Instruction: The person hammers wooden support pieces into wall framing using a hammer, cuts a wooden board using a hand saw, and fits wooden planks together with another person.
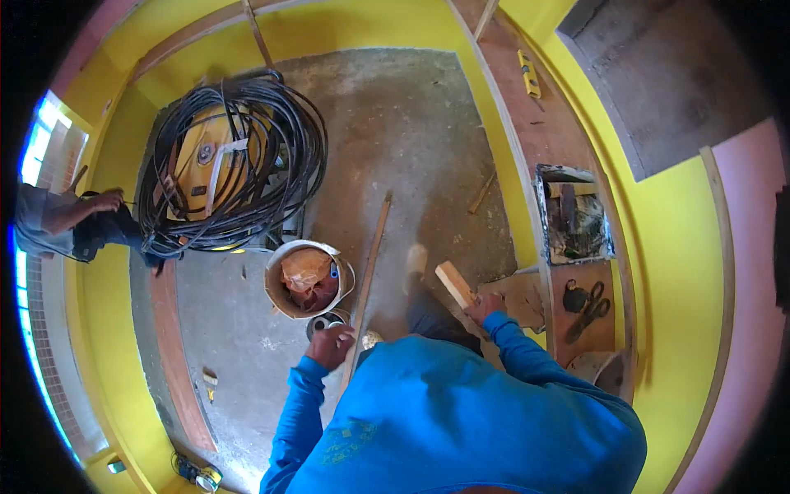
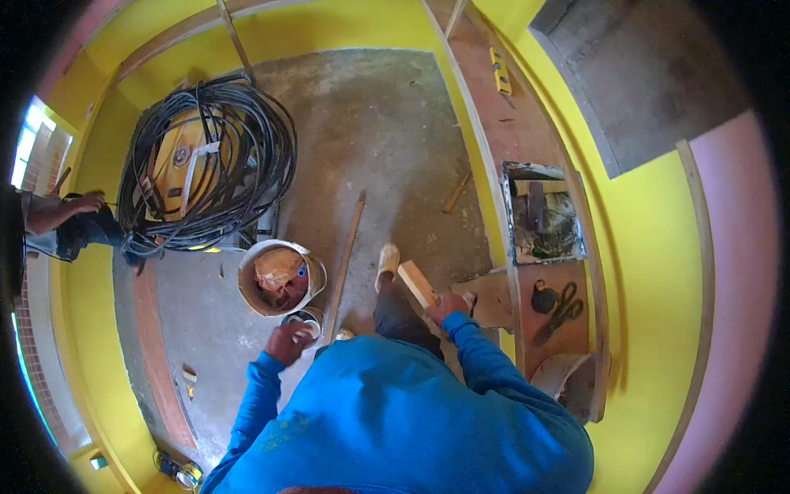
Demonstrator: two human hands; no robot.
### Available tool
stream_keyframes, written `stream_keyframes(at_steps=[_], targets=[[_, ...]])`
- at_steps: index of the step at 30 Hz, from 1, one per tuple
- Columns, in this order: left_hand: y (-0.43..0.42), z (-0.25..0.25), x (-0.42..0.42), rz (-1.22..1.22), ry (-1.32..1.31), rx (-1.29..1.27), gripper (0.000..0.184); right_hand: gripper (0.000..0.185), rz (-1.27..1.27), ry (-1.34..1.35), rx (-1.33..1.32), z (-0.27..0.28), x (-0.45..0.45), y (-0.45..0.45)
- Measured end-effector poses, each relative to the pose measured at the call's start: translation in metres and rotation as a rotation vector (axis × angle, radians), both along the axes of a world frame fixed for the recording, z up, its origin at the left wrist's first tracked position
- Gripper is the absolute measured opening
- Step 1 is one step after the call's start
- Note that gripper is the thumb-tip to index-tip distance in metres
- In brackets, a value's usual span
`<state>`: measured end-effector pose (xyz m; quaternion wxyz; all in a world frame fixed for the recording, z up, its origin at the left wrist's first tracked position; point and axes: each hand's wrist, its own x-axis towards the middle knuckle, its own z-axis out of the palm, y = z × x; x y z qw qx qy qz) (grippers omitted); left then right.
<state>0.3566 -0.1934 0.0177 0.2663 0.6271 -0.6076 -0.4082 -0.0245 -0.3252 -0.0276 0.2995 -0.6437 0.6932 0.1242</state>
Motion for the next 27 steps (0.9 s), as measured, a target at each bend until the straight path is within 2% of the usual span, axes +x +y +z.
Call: stream_keyframes(at_steps=[2, 4, 7, 10, 11, 13, 16, 18, 20, 23, 27], targets=[[-0.043, 0.008, 0.014, 0.088, 0.064, 0.053, 0.021, 0.051, -0.036, -0.029, -0.019, 0.006, 0.015, -0.042], [-0.089, 0.011, 0.028, 0.132, -0.006, 0.044, 0.02, 0.051, -0.078, -0.039, -0.044, 0.004, 0.031, -0.101], [-0.169, 0.031, 0.035, 0.152, -0.057, 0.125, 0.02, 0.052, -0.005, -0.047, -0.255, 0.007, 0.047, -0.192], [-0.252, 0.048, 0.033, 0.088, -0.162, 0.038, 0.021, 0.046, 0.044, -0.134, -0.465, 0.015, 0.057, -0.283], [-0.273, 0.045, 0.036, 0.117, -0.136, 0.118, 0.02, 0.042, 0.072, -0.21, -0.563, 0.022, 0.058, -0.308], [-0.329, 0.071, 0.033, 0.07, -0.141, 0.048, 0.021, 0.035, 0.135, -0.364, -0.78, 0.049, 0.062, -0.363], [-0.402, 0.092, 0.039, 0.021, -0.124, -0.084, 0.021, 0.035, 0.217, -0.466, -1.19, 0.079, 0.073, -0.437], [-0.453, 0.114, 0.047, 0.001, -0.15, -0.129, 0.021, 0.035, 0.216, -0.505, -1.121, 0.105, 0.08, -0.469], [-0.51, 0.133, 0.062, -0.001, -0.141, -0.28, 0.018, 0.035, 0.205, -0.558, -1.083, 0.117, 0.091, -0.503], [-0.607, 0.181, 0.088, -0.043, -0.192, -0.535, 0.014, 0.036, 0.154, -0.597, -0.986, 0.111, 0.106, -0.537], [-0.761, 0.25, 0.149, -0.02, -0.242, -0.891, 0.017, 0.041, 0.234, -0.552, -1.043, 0.088, 0.133, -0.607]])
